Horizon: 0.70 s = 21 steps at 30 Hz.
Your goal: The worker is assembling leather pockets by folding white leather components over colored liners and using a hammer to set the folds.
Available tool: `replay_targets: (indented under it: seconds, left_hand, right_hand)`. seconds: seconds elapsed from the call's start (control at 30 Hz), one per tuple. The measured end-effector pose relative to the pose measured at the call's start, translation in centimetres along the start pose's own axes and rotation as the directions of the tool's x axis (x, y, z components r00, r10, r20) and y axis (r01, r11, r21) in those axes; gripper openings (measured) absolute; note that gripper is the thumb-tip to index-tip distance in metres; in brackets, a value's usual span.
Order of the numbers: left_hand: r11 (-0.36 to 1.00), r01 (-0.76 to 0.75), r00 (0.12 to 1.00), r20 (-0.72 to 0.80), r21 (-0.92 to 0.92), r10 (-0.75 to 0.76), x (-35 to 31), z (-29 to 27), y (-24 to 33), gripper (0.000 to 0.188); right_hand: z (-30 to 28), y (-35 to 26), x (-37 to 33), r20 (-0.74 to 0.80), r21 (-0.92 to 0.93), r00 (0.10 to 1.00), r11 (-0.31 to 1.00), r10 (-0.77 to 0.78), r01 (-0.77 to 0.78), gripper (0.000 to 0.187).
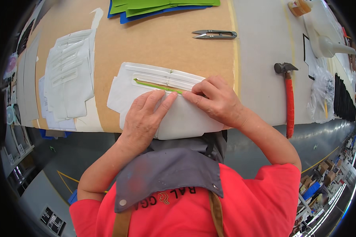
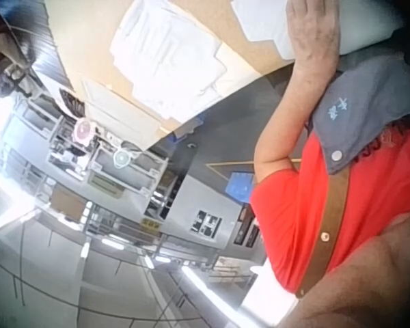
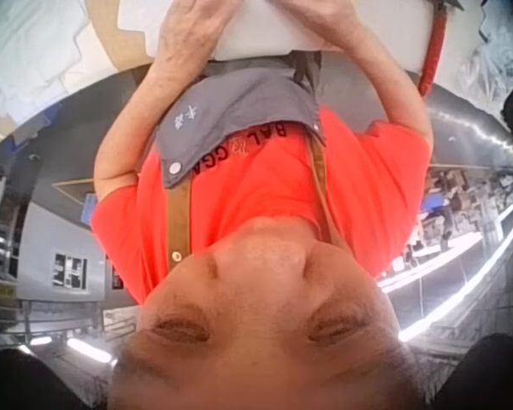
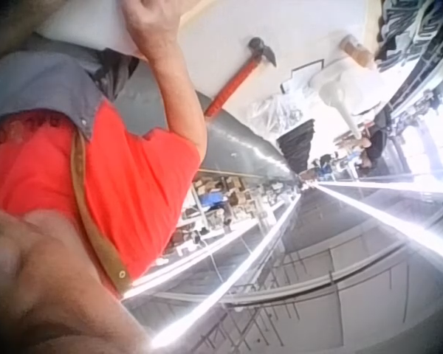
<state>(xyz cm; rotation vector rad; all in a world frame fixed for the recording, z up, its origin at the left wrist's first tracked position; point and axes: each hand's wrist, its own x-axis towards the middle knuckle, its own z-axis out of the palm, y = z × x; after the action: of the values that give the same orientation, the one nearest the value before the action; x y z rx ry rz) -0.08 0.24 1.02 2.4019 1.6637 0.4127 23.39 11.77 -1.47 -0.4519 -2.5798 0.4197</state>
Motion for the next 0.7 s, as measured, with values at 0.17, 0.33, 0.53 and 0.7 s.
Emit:
replay_targets:
  seconds: [0.17, 0.33, 0.53, 0.7]
  left_hand:
    - [1.000, -0.028, 0.999, -0.030, 0.011, 0.028, 0.1, 0.3, 0.2, 0.059]
    - [1.000, -0.001, 1.000, 0.002, 0.005, 0.001, 0.2, 0.4, 1.0, 0.058]
    - [0.998, -0.040, 0.998, -0.038, 0.056, 0.042, 0.2, 1.2, 1.2, 0.057]
    - [0.998, -0.026, 0.999, -0.022, 0.048, 0.027, 0.1, 1.0, 1.4, 0.055]
  right_hand:
    - [-0.5, -0.1, 0.2, 0.031, -0.036, 0.998, 0.998, -0.051, 0.052, 0.047]
    - [-0.7, -0.5, 0.2, 0.057, -0.060, 0.996, 0.996, -0.065, 0.068, 0.047]
    - [0.0, -0.1, -0.5, -0.023, -0.008, 0.999, 1.000, 0.026, -0.026, 0.041]
    - [-0.9, -0.4, -0.3, 0.035, -0.057, 0.997, 0.996, -0.063, 0.065, 0.037]
